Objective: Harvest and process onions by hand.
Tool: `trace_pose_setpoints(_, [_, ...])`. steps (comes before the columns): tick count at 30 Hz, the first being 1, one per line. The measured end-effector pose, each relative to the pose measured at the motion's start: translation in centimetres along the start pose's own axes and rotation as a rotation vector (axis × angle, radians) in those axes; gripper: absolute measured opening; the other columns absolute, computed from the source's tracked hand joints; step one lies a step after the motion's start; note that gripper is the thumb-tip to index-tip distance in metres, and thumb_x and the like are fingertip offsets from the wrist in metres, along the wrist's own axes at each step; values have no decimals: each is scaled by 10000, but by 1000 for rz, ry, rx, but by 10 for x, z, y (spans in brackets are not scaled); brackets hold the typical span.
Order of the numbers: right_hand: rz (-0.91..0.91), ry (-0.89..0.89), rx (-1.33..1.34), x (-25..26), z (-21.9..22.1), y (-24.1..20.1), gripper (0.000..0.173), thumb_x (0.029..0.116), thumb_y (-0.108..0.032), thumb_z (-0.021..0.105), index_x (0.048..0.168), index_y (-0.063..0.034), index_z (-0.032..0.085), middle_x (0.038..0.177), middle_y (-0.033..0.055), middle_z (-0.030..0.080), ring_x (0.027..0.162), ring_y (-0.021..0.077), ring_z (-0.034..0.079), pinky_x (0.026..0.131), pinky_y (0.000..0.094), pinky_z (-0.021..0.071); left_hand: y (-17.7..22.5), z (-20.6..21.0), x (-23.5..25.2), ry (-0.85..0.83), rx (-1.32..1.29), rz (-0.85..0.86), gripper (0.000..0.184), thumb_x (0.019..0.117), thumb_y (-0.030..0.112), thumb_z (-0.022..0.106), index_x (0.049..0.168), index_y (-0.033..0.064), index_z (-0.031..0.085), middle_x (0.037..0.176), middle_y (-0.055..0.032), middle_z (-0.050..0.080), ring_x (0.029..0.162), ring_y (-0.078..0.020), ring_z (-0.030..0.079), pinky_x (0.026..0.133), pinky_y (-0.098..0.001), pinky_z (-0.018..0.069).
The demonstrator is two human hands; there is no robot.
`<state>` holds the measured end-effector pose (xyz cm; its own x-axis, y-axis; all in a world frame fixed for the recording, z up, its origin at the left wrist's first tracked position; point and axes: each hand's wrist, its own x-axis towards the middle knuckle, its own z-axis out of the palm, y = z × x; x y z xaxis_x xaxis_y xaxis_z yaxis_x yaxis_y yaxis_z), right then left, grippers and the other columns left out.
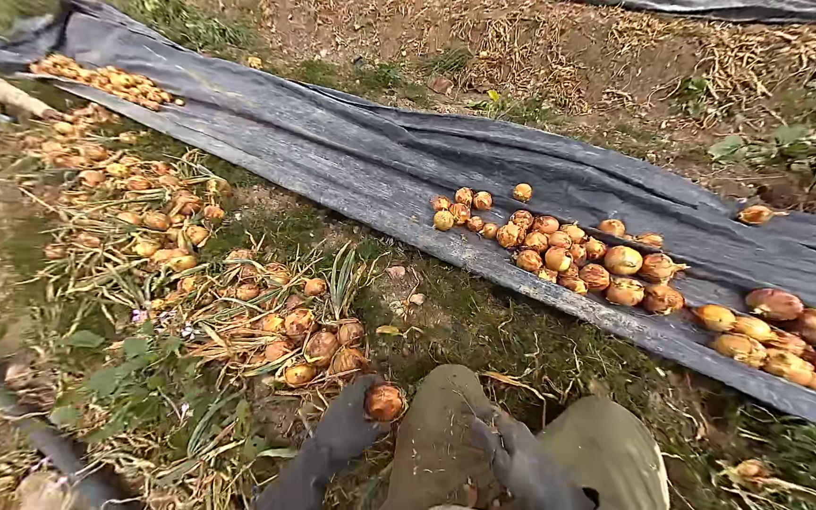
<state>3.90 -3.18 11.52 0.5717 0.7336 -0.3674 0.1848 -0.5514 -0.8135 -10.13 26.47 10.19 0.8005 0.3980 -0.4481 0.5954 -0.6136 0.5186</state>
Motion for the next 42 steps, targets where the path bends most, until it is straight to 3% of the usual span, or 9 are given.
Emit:
trace_pose_setpoints(8, [-109,-43,351,-22,28,-27,546,1007,-556,534,1452,-239,530,993,87,664,640,199,620,579,424,571,71,21,-106,213,-963,338,781,691,95,899,1360,53,497,1270,-143,650,1034,-299,712,806,-452,654])
trace_pose_setpoints(14, [-334,54,606,-52,44,-44,544,1078,-540,369,1378,-135,574,891,64,675,604,180,625,522,385,577,98,31,-146,148,-652,489,771,842,159,860,1518,217,492,1443,-5,613,1238,-202,660,1038,-399,606])
trace_pose_setpoints(17, [-456,18,269,-59,33,-40,512,1107,-448,327,1369,-117,617,1055,42,718,848,119,690,765,351,602,98,22,-169,17,-449,363,748,880,366,829,1537,279,483,1372,32,660,1188,-110,673,1031,-360,591])
trace_pose_setpoints(21, [-746,208,-268,-58,27,-27,505,1090,-446,328,1418,-194,618,1070,90,759,883,250,748,708,520,606,110,38,-189,-227,-651,11,683,834,299,845,1428,128,553,1127,-59,715,855,-135,701,750,-333,607])
trace_pose_setpoints(26, [-323,216,57,-52,13,-3,507,1098,-456,281,1444,-238,581,901,41,680,663,178,630,610,432,570,101,41,-188,-163,-820,-124,197,1026,209,628,1150,58,645,809,-74,745,483,-122,601,450,-251,495])
trace_pose_setpoints(30, [-155,-47,-220,-59,21,12,705,1010,-686,358,1347,-135,642,1117,167,722,1082,326,690,955,576,525,128,19,-174,88,-228,-19,328,1064,394,515,1220,176,704,976,39,755,840,-92,720,811,-332,611])
trace_pose_setpoints(33, [-55,-25,66,-69,23,-25,607,1015,-610,476,1272,-94,663,1106,95,705,1031,176,677,943,410,549,176,-3,-168,-48,68,-23,452,1106,372,438,1393,79,627,1331,-144,676,1278,-295,617,1127,-495,428])
trace_pose_setpoints(37, [71,-97,359,-67,18,-34,472,1088,-423,420,1143,1,620,865,123,657,718,202,661,655,399,575,167,27,-139,-270,188,193,489,1085,424,434,1166,21,698,1171,-216,703,1126,-389,668,990,-594,493])
trace_pose_setpoints(42, [-152,75,-140,-31,-17,-26,573,1077,-463,405,995,-7,742,865,168,703,846,294,689,835,464,544,107,18,-80,-190,260,-213,535,1060,537,417,1180,116,725,1192,-147,722,1154,-349,677,973,-610,514])
